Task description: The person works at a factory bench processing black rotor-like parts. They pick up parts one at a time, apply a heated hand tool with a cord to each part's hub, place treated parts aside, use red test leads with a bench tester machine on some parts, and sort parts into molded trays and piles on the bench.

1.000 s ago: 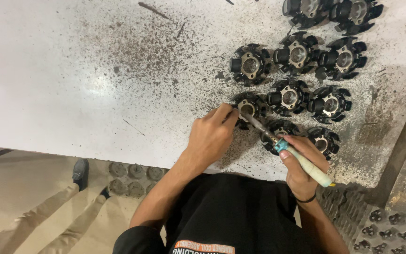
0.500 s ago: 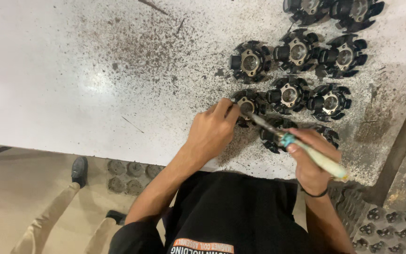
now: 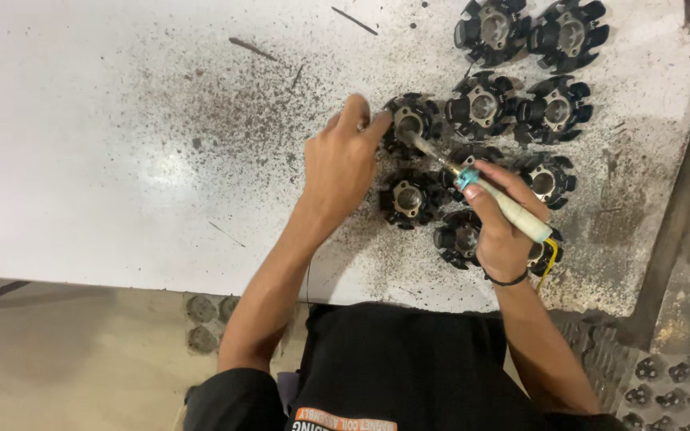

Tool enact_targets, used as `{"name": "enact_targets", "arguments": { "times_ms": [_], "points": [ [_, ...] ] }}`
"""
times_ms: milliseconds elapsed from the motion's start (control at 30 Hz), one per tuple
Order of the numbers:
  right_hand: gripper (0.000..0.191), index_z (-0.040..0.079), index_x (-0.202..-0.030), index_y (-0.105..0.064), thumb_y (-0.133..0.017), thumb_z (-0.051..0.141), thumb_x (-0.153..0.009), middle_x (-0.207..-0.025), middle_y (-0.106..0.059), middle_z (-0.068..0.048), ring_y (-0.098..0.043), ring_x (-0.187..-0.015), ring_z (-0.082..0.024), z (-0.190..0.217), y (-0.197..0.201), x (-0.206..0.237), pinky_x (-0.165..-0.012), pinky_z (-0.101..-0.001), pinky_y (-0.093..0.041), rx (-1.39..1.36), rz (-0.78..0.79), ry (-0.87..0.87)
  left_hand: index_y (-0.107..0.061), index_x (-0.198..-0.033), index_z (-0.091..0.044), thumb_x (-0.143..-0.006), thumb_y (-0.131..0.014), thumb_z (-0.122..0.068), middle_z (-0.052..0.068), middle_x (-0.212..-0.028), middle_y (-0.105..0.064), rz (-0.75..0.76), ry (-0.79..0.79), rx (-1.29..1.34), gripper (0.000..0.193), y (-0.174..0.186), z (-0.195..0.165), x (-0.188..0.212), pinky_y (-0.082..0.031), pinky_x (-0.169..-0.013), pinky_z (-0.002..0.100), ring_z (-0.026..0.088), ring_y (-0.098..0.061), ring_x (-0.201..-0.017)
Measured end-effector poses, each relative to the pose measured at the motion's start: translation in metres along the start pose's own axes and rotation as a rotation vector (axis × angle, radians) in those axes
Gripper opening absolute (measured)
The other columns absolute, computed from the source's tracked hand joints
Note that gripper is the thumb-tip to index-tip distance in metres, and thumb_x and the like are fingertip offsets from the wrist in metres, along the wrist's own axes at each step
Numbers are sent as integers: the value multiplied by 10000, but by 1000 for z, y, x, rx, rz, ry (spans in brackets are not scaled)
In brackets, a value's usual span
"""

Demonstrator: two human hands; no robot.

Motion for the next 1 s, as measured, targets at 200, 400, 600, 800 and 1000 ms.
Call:
{"name": "enact_targets", "arguments": {
  "times_ms": [200,400,600,800,1000],
  "points": [
    [323,-71,-1252,-702,-759,77,-970,-1136,-754,-135,-711,-1013,-158,-3,3,5,-919,-256,-562,154,25,40,-799,-1078,-94,-852,-648,30,86,-933,-651,68,26,51,298,-25,19,24,-539,-499,347,220,-698,-666],
    [309,-71,-1247,-698,-751,70,-977,-1164,-751,-141,-719,-1041,-163,-1,-4,6,-950,-261,-570,149,25,79,-784,-983,-66,-844,-668,-35,124,-922,-638,180,28,72,184,-21,17,13,-561,-531,410,289,-699,-649],
    [315,-82,-1256,-704,-747,58,-977,-1148,-748,-153,-714,-1026,-172,4,-2,5,-936,-262,-563,231,66,85,-768,-908,-36,-799,-665,-11,166,-922,-634,238,17,103,152,-25,16,2,-577,-567,445,323,-706,-665],
    [322,-94,-1252,-688,-727,66,-975,-1091,-750,-170,-750,-968,-205,-1,-3,3,-893,-286,-610,60,60,-1,-762,-918,16,-800,-641,31,193,-920,-632,298,44,151,170,-25,15,-2,-588,-594,451,355,-709,-676],
    [318,-93,-1255,-690,-733,67,-984,-1107,-750,-179,-753,-990,-212,-2,-4,4,-896,-279,-604,123,78,83,-775,-936,15,-825,-617,46,190,-921,-646,264,92,226,195,-22,15,0,-597,-643,456,362,-711,-705]
  ]
}}
Point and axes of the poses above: each hand's wrist, its own x-axis away from the middle knuckle, its own y-axis out of the back of the hand, z = x × y, the point moved 2 cm from there along -x, towards the middle knuckle
